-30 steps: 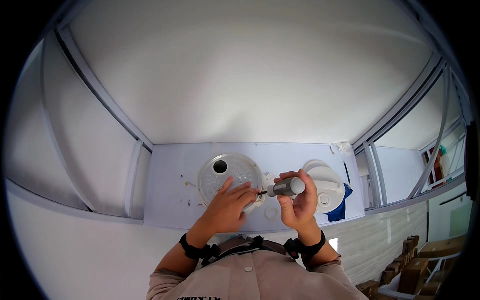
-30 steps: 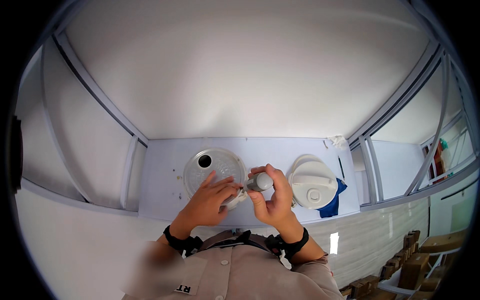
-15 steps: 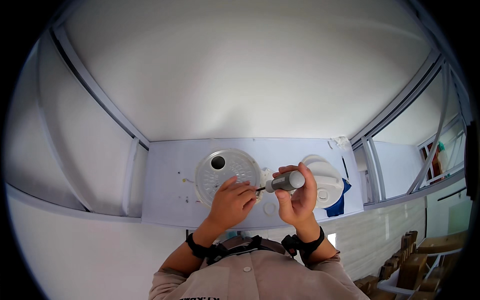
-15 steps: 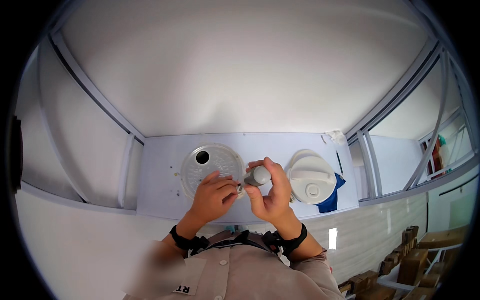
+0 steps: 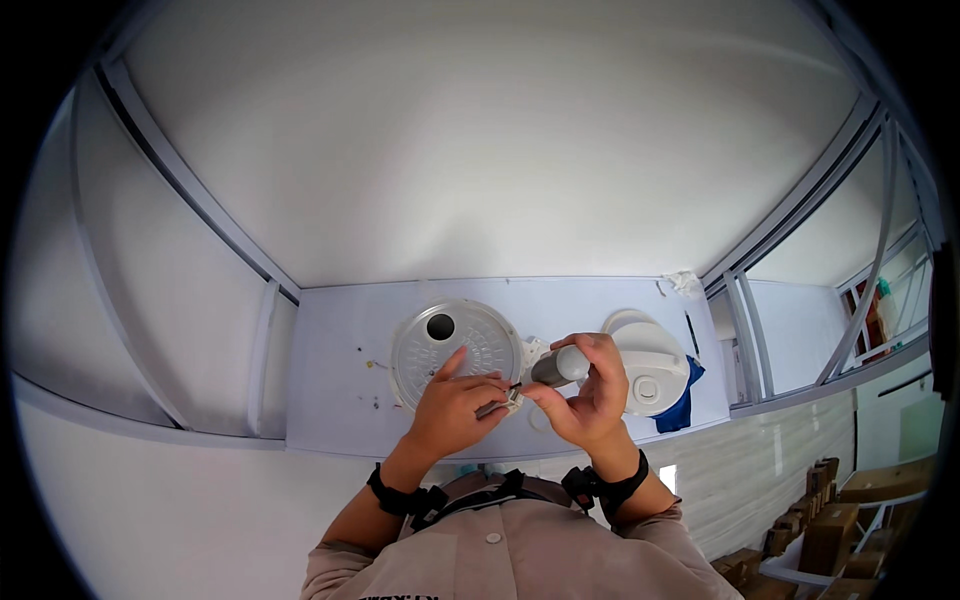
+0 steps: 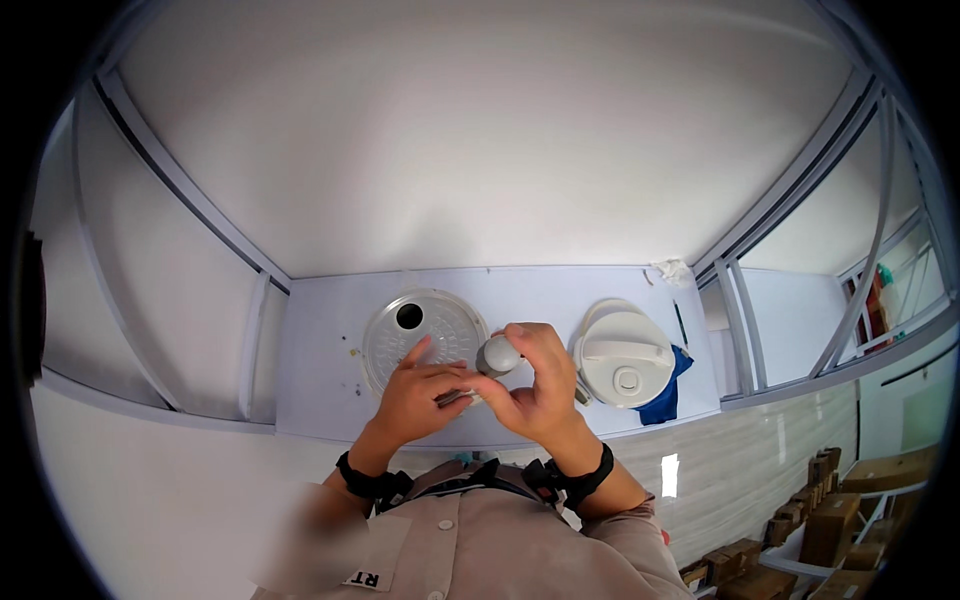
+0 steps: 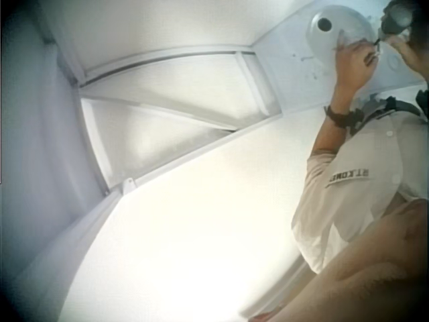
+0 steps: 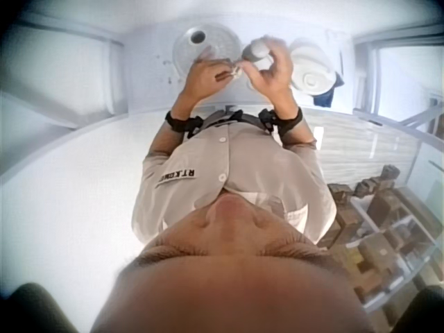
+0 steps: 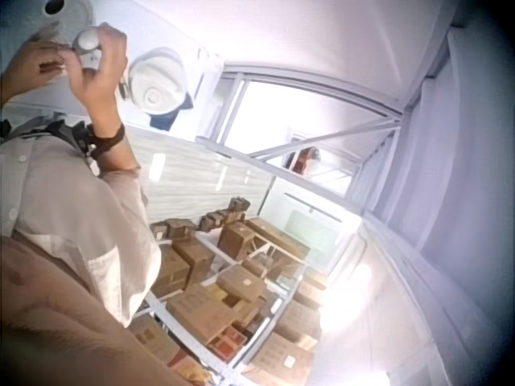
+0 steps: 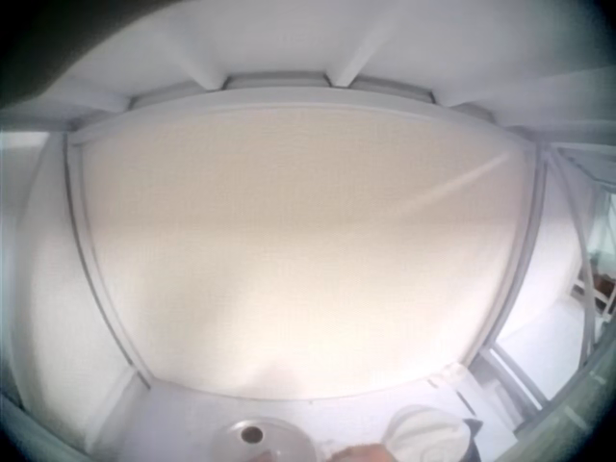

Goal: The person assembles a ceiling light fixture by inserting a bulb into the socket and securing it with a screwdriver. They then attach the fixture cover and tighten screws to complete the assembly.

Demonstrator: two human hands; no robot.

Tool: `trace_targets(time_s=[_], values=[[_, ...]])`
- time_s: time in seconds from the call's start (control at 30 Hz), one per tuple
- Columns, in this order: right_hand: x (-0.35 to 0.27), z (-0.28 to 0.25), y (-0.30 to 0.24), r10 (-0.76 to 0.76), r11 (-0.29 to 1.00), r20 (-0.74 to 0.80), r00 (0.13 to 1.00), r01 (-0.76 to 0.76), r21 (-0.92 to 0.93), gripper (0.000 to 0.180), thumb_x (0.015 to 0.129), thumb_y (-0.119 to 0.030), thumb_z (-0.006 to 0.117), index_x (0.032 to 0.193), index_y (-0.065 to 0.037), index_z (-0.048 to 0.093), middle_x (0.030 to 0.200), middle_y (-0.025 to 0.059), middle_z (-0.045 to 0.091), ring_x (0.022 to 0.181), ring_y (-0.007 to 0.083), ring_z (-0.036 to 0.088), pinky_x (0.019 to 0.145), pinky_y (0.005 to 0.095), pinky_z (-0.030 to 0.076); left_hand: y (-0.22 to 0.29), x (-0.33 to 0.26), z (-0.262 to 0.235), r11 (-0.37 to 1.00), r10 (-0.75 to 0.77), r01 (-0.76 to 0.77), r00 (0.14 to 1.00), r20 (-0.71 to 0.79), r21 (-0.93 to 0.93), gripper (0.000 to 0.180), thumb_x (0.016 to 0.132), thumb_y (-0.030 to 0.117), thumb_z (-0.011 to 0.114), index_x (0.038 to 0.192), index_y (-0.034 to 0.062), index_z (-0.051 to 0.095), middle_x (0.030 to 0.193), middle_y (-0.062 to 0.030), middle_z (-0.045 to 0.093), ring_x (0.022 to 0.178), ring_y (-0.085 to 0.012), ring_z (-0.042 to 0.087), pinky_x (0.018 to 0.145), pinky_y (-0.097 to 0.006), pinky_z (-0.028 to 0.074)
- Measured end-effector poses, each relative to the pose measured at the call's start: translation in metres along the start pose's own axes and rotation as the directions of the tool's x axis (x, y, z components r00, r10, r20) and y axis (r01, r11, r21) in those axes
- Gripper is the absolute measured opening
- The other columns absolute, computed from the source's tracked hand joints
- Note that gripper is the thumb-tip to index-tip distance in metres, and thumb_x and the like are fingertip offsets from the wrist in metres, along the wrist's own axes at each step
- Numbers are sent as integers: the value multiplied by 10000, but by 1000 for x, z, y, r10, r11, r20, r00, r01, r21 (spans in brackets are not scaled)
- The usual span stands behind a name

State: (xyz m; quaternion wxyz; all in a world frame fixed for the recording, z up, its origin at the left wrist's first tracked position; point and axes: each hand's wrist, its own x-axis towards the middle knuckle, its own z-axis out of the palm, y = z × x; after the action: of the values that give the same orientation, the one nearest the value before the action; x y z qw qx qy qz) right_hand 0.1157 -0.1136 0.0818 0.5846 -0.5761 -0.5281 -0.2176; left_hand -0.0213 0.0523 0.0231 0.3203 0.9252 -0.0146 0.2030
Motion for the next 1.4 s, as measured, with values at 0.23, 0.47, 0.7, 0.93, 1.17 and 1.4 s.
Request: trace_targets(time_s=[0.23, 0.47, 0.7, 0.93, 1.17, 1.4], values=[[15, 2, -10, 3, 995, 27, 1000, 0, -98, 743, 737, -186, 982, 1342, -32, 580, 931, 139, 645, 734, 253, 651, 597, 337, 522, 0, 0, 0, 1000, -5, 5, 1000, 12, 23, 139, 829, 154, 844, 917, 159, 737, 1006, 10, 809, 1088, -156, 762, 1230, -537, 370], [23, -1, -7, 13, 999, 211, 977, -1, -54, 619, 868, -124, 858, 1405, -28, 566, 1019, 160, 692, 760, 307, 693, 628, 365, 567, 2, 1, -2, 1000, -10, 10, 999, 34, 28, 160, 832, 164, 841, 934, 157, 718, 994, -5, 808, 1075, -162, 764, 1220, -534, 384], [12, -5, -11, 227, 957, 288, 930, -268, 109, 691, 942, -31, 721, 1560, -21, 413, 1398, 243, 650, 1072, 434, 732, 910, 439, 604, 13, 11, -11, 954, -121, 104, 992, -44, -279, 303, 919, 162, 781, 1197, 87, 687, 1141, -106, 783, 1054, -274, 758, 1200, -541, 403], [34, -3, -14, 68, 995, 194, 979, -80, 53, 639, 850, -123, 861, 1436, -61, 614, 1419, 235, 549, 1196, 360, 626, 965, 418, 544, 35, 32, -18, 890, -117, 48, 985, -126, -453, 424, 999, 151, 709, 1392, 17, 625, 1264, -181, 732, 1145, -361, 722, 1009, -417, 551], [34, -7, -14, 138, 989, 73, 988, -141, 42, 510, 797, -145, 916, 1270, -57, 747, 1073, 127, 647, 934, 259, 667, 778, 332, 570, 39, 38, -17, 868, -139, 64, 983, -117, -492, 370, 957, 156, 791, 1280, 11, 685, 1185, -165, 754, 1043, -289, 746, 897, -368, 576], [38, -7, -13, 110, 962, 227, 968, -161, 219, 382, 977, -25, 692, 1358, -41, 679, 1316, 229, 684, 1097, 339, 722, 875, 385, 599, 19, 46, -15, 875, -61, -56, 972, -225, -481, 371, 880, 121, 853, 1198, 6, 700, 1021, -126, 781, 900, -233, 757, 798, -336, 575]])
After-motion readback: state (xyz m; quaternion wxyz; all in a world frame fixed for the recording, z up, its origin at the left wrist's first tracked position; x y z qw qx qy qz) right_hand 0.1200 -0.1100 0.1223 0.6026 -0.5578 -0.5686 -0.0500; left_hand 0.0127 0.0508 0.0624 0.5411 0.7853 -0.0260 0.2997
